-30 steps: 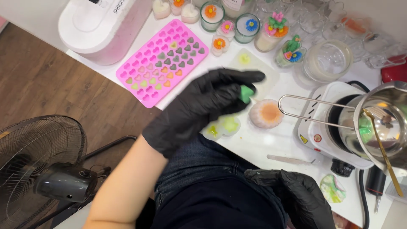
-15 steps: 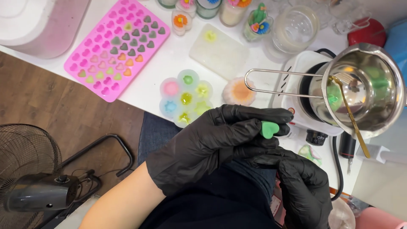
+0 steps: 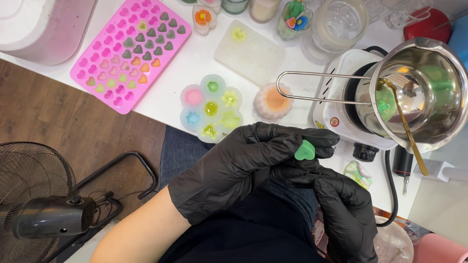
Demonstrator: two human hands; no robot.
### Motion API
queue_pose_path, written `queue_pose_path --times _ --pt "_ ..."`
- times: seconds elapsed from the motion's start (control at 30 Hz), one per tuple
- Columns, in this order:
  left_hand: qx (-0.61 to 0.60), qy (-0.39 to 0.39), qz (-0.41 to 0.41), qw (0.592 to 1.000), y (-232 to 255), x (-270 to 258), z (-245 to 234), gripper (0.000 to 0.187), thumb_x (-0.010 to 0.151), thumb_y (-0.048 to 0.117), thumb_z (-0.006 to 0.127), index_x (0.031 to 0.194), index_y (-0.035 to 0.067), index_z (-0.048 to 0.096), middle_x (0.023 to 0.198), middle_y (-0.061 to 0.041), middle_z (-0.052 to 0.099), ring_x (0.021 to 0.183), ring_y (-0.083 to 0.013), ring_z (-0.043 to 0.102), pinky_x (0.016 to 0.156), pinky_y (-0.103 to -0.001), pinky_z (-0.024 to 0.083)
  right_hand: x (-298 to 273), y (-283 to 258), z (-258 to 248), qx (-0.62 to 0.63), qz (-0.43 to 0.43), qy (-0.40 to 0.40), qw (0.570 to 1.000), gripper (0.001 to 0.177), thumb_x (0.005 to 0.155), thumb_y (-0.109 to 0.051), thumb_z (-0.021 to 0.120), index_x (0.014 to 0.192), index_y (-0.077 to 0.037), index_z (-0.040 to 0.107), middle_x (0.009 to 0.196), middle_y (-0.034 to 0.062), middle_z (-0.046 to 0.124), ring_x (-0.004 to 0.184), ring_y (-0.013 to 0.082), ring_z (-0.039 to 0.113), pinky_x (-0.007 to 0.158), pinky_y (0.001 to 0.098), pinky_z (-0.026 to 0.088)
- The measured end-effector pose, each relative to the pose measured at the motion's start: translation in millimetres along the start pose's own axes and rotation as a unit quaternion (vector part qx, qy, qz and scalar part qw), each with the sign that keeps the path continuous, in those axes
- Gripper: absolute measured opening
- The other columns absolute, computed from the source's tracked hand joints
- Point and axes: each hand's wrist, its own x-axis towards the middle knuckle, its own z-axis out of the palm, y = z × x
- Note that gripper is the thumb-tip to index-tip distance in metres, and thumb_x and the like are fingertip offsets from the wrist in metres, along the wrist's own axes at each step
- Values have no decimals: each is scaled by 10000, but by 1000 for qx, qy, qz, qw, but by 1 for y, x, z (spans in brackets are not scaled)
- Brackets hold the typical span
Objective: Popping wax hearts from a mold and melting them in a pot on an electric heater.
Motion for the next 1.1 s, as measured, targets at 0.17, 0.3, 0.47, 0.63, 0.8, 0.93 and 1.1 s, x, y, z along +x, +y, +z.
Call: queue_pose_path --times 0.17,0.3,0.47,0.63,0.8,0.93,1.1 --pt "14 23 -3 1000 0 3 -1 449 1068 99 594 1438 -148 537 1398 -224 627 1264 -249 629 1146 -388 484 -1 -6 9 20 24 7 999 228 936 -47 662 1119 53 755 1155 178 765 1076 219 702 997 367 531" --pt "17 40 -12 999 -1 7 3 398 1023 78 628 1361 -127 585 1348 -207 666 1251 -252 654 1126 -383 510 -4 -15 10 -2 44 -11 999 253 887 -18 663 1106 59 763 1189 194 767 1093 239 703 997 381 521" --pt "195 50 7 980 19 27 34 346 971 49 675 1298 -65 679 1272 -151 737 1145 -204 695 1021 -350 566 -6 -76 6 -62 -71 -114 989 351 973 -152 568 1088 92 794 1184 239 764 1158 340 699 1052 406 518" --pt "430 -8 128 894 24 70 70 313 950 43 709 1258 -7 694 1203 -115 753 1103 -157 707 1005 -299 601 -21 -75 -17 -65 -267 -16 961 441 1111 -302 547 977 72 740 923 249 752 995 394 741 938 454 611" --pt "697 -23 329 637 -2 125 39 312 1023 105 756 1327 122 687 1193 -92 722 1096 -203 755 955 -297 612 -23 -47 -48 19 -321 137 937 465 1171 -296 504 983 75 714 948 281 712 906 378 701 854 458 594" --pt "705 -36 324 630 -1 121 51 303 1048 93 743 1343 110 676 1199 -88 701 1083 -199 750 924 -272 618 -17 -35 -57 72 -350 225 906 483 1207 -292 478 986 77 698 964 300 686 852 369 677 804 461 584" --pt "727 -5 315 609 22 94 79 326 939 25 751 1251 48 661 1226 -106 729 1155 -241 744 992 -322 611 5 -45 -62 -48 -408 316 855 381 1183 -197 556 893 50 562 834 281 674 707 397 700 681 433 552"
